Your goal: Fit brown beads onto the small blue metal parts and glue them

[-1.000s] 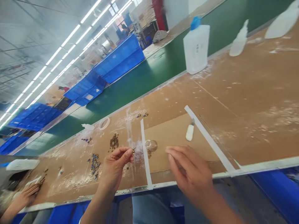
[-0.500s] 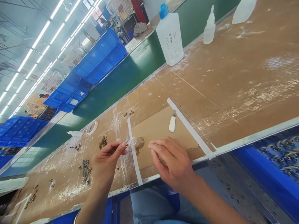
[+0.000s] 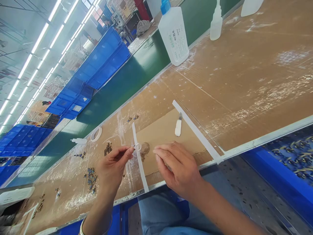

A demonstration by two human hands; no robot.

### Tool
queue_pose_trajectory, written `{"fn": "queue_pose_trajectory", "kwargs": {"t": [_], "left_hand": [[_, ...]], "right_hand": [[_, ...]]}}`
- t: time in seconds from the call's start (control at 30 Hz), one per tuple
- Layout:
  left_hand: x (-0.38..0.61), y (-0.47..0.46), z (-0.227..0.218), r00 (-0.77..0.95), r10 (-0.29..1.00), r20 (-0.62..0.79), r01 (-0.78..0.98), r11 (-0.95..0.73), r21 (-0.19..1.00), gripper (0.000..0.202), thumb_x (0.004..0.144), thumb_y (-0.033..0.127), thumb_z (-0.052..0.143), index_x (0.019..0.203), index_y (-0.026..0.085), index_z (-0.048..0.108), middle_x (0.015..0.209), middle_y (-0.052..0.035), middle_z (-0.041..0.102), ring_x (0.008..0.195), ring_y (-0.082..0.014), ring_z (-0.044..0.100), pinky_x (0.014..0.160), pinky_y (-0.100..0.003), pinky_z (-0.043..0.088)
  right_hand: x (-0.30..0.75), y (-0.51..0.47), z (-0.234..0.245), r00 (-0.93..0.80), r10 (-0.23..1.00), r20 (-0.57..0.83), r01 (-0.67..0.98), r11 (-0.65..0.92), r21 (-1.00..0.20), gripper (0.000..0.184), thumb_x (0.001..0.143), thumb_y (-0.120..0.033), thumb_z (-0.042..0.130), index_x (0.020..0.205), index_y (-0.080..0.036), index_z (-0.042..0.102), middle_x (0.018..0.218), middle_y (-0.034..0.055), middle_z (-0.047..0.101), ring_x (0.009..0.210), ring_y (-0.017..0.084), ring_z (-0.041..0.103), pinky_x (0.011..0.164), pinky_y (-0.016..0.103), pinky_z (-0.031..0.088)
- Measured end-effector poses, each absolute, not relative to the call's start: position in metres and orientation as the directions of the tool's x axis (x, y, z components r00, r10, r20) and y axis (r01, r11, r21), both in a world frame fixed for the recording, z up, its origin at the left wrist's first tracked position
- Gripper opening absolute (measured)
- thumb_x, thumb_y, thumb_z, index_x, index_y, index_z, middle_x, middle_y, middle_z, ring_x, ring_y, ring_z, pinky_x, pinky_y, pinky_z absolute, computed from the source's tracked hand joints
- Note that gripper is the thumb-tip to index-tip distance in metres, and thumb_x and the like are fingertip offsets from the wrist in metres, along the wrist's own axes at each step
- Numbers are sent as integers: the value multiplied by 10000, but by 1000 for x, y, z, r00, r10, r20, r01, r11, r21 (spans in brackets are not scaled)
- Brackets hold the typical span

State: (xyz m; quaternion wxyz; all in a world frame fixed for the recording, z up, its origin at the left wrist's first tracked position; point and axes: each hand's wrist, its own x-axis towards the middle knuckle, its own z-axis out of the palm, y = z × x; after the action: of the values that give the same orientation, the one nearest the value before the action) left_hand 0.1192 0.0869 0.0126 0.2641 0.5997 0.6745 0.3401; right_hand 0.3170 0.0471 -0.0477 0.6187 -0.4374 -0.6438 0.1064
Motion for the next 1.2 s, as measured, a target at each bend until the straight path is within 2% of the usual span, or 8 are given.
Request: {"fn": "queue_pose_trajectory", "kwargs": {"t": [0.27, 0.5, 0.67, 1.2], "left_hand": [[122, 81, 21, -129, 987, 95, 663, 15, 749, 114, 733, 338, 764, 744, 225, 775, 692, -5, 731, 642, -157, 652, 663, -261, 531], [88, 48, 18, -320, 939, 128, 626, 108, 773, 179, 728, 377, 783, 771, 204, 766, 669, 1, 722, 615, -150, 663, 607, -243, 549], [58, 17, 0, -380, 920, 92, 665, 203, 719, 168, 740, 380, 768, 785, 219, 765, 731, -11, 750, 687, -174, 694, 685, -260, 570], [56, 9, -8, -445, 895, 36, 664, 302, 684, 205, 718, 418, 747, 741, 215, 756, 653, -12, 732, 619, -177, 680, 609, -252, 546]], "right_hand": [[318, 46, -45, 146, 702, 697, 446, 583, -680, 259, 875, -37, 553, 1073, -189, 622, 937, 50, 689, 876, 143, 653, 810, 302, 555], [319, 45, -47, 126, 703, 700, 452, 587, -671, 273, 867, -33, 572, 1081, -196, 620, 953, 46, 695, 881, 141, 658, 816, 300, 552], [320, 43, -49, 93, 713, 695, 453, 591, -668, 294, 862, -26, 580, 1102, -191, 618, 985, 53, 693, 908, 147, 654, 841, 303, 538], [319, 42, -48, 88, 713, 696, 505, 571, -648, 302, 856, -32, 601, 1099, -210, 621, 982, 29, 705, 893, 138, 662, 826, 289, 529]]}}
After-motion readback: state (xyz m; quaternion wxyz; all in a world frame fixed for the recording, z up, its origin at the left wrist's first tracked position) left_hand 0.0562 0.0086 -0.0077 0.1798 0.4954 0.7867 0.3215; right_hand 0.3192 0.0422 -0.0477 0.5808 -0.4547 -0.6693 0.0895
